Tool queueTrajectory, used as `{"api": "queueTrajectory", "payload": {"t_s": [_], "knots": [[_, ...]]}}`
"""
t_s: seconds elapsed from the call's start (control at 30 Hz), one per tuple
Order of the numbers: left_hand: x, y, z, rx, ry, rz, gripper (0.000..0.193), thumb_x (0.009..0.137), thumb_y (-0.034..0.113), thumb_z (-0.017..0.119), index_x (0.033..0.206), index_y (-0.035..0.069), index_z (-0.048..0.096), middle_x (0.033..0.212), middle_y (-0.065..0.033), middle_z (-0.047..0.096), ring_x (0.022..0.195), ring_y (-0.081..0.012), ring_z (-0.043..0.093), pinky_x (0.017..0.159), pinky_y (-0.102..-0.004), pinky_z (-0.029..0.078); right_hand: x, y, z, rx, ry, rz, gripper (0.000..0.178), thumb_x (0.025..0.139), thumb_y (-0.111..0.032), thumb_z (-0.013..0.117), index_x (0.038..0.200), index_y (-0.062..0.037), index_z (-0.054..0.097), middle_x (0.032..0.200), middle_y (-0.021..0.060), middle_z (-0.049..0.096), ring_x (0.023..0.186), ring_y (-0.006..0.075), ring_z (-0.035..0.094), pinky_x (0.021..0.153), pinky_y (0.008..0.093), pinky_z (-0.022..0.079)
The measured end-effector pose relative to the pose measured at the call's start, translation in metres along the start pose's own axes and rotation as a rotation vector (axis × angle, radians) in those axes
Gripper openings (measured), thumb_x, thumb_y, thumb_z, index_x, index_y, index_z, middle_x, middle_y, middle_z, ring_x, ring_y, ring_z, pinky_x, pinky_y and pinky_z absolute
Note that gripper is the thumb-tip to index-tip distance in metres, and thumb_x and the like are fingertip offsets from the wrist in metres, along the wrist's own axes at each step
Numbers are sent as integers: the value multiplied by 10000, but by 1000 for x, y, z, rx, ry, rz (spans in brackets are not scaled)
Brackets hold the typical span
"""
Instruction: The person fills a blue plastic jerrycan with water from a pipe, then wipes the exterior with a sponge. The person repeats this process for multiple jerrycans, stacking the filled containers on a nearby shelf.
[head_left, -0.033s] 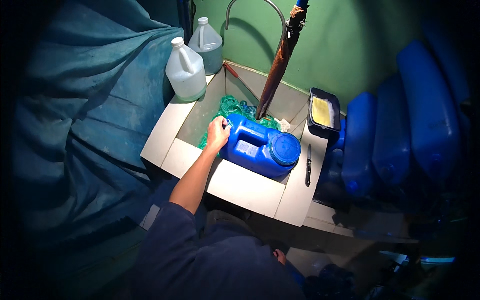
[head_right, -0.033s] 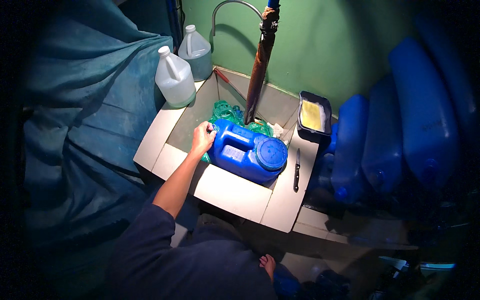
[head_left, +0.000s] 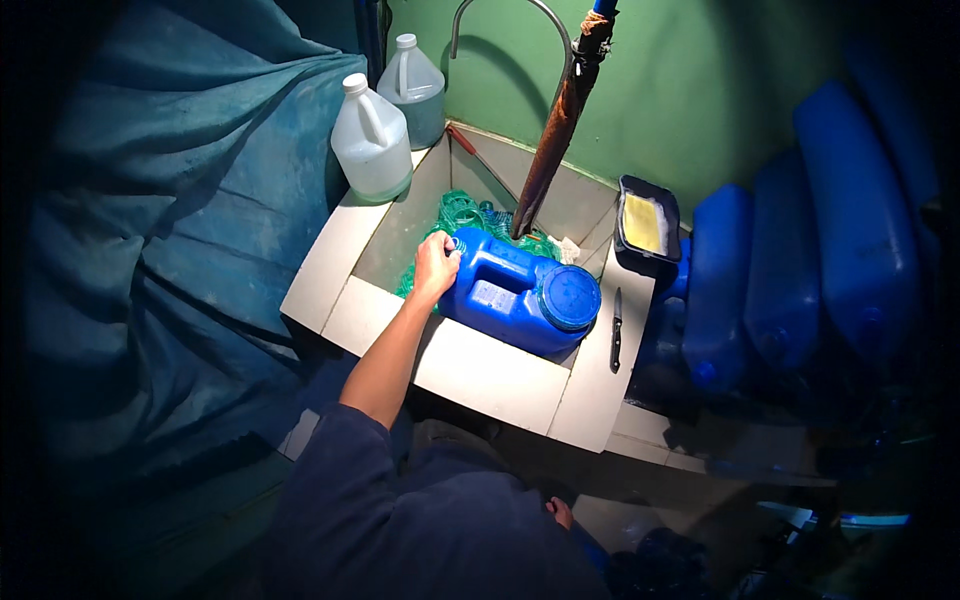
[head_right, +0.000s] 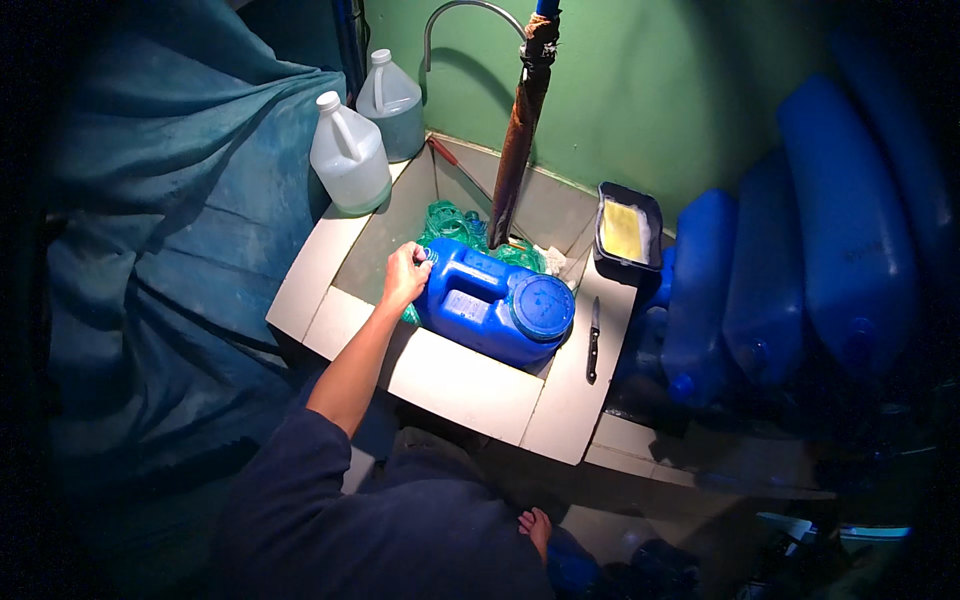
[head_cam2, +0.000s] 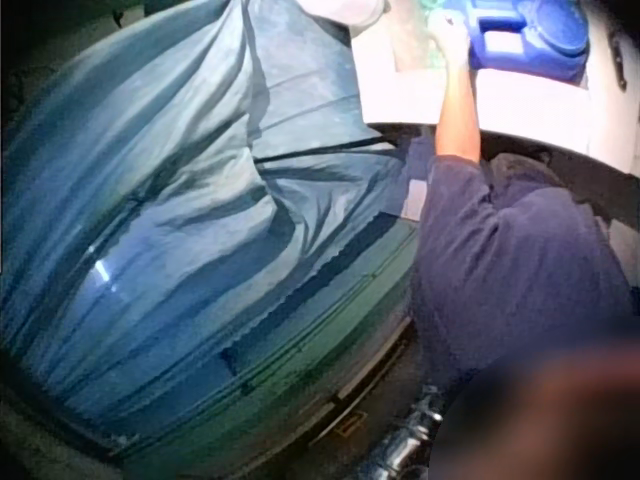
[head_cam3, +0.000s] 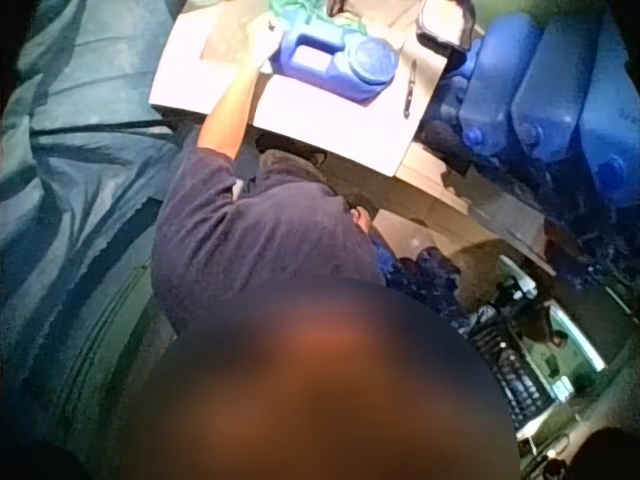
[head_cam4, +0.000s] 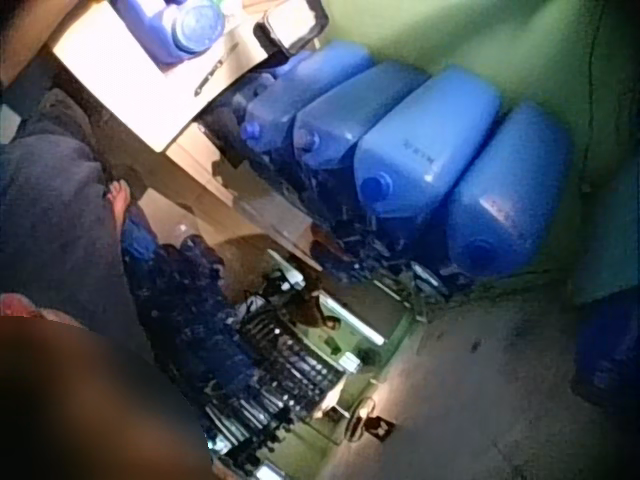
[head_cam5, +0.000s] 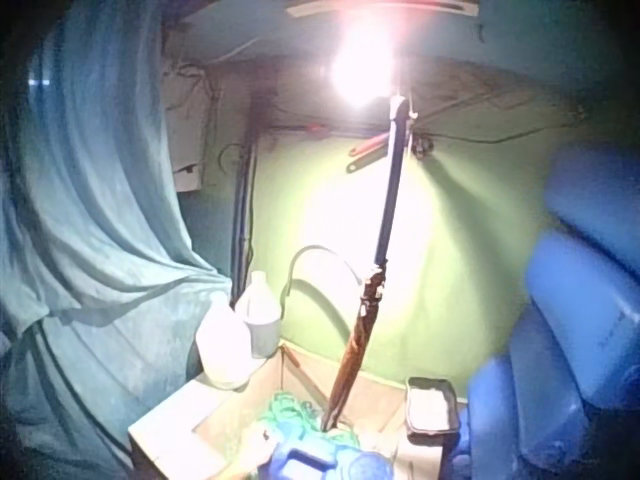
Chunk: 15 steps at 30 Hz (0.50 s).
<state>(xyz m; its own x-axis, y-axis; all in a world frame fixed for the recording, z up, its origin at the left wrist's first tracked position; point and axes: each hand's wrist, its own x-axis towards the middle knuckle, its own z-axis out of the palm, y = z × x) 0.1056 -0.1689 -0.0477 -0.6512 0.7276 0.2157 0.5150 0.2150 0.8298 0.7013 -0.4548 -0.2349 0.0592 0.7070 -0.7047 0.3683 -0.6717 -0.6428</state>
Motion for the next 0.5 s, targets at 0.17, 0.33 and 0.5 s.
{"api": "queueTrajectory", "payload": {"t_s": [0.17,0.33,0.5], "knots": [[11,-5,0,6,-57,-95,136,686,48,686,712,14,556,785,-180,618,749,-333,626,700,-423,498,4,-19,3,362,45,281,379,975,-312,586,1277,-85,553,1066,139,678,845,255,693,607,370,546],[22,-17,2,60,-33,11,148,711,115,647,698,21,535,750,-152,573,706,-313,597,669,-410,485,8,-33,16,434,68,350,271,964,-241,602,1169,-63,611,923,114,713,824,213,710,604,347,533],[26,-43,1,45,-63,96,99,705,93,645,738,19,588,763,-135,580,718,-288,583,708,-389,494,10,-33,36,400,59,307,269,977,-273,597,1172,-89,611,927,76,721,814,184,706,559,329,502]]}}
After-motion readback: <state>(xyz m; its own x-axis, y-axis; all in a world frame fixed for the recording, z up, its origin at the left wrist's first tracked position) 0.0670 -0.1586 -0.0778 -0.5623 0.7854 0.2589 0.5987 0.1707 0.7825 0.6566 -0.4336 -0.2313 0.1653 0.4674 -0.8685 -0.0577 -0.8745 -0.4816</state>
